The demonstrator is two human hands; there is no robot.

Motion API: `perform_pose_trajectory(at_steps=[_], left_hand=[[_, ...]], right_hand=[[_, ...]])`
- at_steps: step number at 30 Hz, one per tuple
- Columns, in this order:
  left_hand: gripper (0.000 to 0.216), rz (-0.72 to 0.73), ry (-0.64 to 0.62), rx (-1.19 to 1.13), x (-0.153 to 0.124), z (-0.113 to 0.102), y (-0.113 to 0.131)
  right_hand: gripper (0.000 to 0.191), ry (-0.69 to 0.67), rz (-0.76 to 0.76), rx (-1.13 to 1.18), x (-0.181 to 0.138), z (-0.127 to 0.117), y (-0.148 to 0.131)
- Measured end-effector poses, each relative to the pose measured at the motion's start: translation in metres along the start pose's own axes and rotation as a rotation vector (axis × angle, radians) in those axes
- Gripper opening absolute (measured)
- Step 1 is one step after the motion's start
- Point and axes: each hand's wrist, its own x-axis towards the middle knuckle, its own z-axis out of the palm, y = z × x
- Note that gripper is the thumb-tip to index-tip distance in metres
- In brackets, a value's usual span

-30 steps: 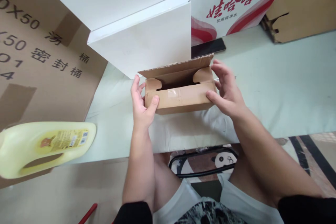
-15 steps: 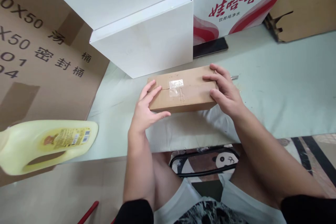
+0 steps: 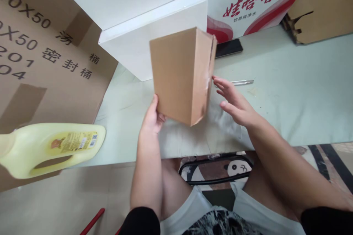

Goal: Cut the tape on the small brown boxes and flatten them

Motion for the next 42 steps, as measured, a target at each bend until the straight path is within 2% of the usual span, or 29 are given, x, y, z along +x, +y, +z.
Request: perform_pose_trajectory(at_steps=[4,8,9,11,14,16,17,19,21,23,25,28,30,33,38,40,42], left_hand=[[0.061,-0.263,-0.258,0.055,-0.008,0.016,0.002],[0.054,-0.387,-0.333,0.262,-0.010,0.019,0.002],[0.049,-0.365,-0.305,0.335,-0.008,0.018,0.000],[0.040,-0.220,-0.159,0.449,-0.003,0.015,-0.004],[0.042,0.095,0.147,0.464,0.003,0.010,-0.004],[0.053,0.348,0.258,0.412,0.002,0.009,0.001],[0.057,0.503,0.266,0.395,-0.001,0.011,0.004],[0.058,0.780,0.169,0.436,-0.008,0.016,0.010],[0.053,0.907,0.013,0.599,-0.014,0.024,0.014],[0.048,0.924,-0.062,0.768,-0.017,0.029,0.016],[0.048,0.918,-0.062,0.853,-0.017,0.031,0.016],[0.048,0.920,-0.071,0.857,-0.016,0.029,0.014],[0.047,0.926,-0.081,0.841,-0.015,0.028,0.014],[0.048,0.908,-0.087,0.849,-0.015,0.029,0.014],[0.053,0.899,-0.112,0.905,-0.017,0.029,0.016],[0.052,0.902,-0.131,0.945,-0.019,0.029,0.017],[0.052,0.911,-0.143,0.984,-0.023,0.032,0.017]], right_hand=[[0.067,0.069,-0.068,-0.053,0.002,-0.002,-0.014],[0.057,0.062,-0.063,-0.059,0.002,-0.007,-0.019],[0.053,0.049,-0.070,-0.063,0.002,-0.008,-0.019],[0.048,0.022,-0.083,-0.080,0.001,-0.008,-0.018],[0.049,0.003,-0.102,-0.125,0.000,-0.003,-0.015],[0.050,-0.008,-0.146,-0.145,0.000,0.003,-0.014],[0.050,-0.023,-0.173,-0.150,-0.001,0.006,-0.014],[0.053,-0.091,-0.216,-0.152,-0.001,0.012,-0.016],[0.056,-0.165,-0.227,-0.153,-0.001,0.015,-0.017],[0.054,-0.146,-0.187,-0.189,0.000,0.013,-0.014],[0.048,0.017,-0.097,-0.315,0.003,0.004,-0.004],[0.049,0.275,0.103,-0.646,0.008,-0.015,0.017],[0.054,0.300,0.243,-0.841,0.010,-0.024,0.029],[0.048,0.218,0.381,-0.980,0.012,-0.026,0.036],[0.036,0.171,0.383,-1.051,0.016,-0.026,0.035],[0.032,0.236,0.342,-0.968,0.019,-0.030,0.033],[0.030,0.379,0.289,-0.773,0.021,-0.035,0.025]])
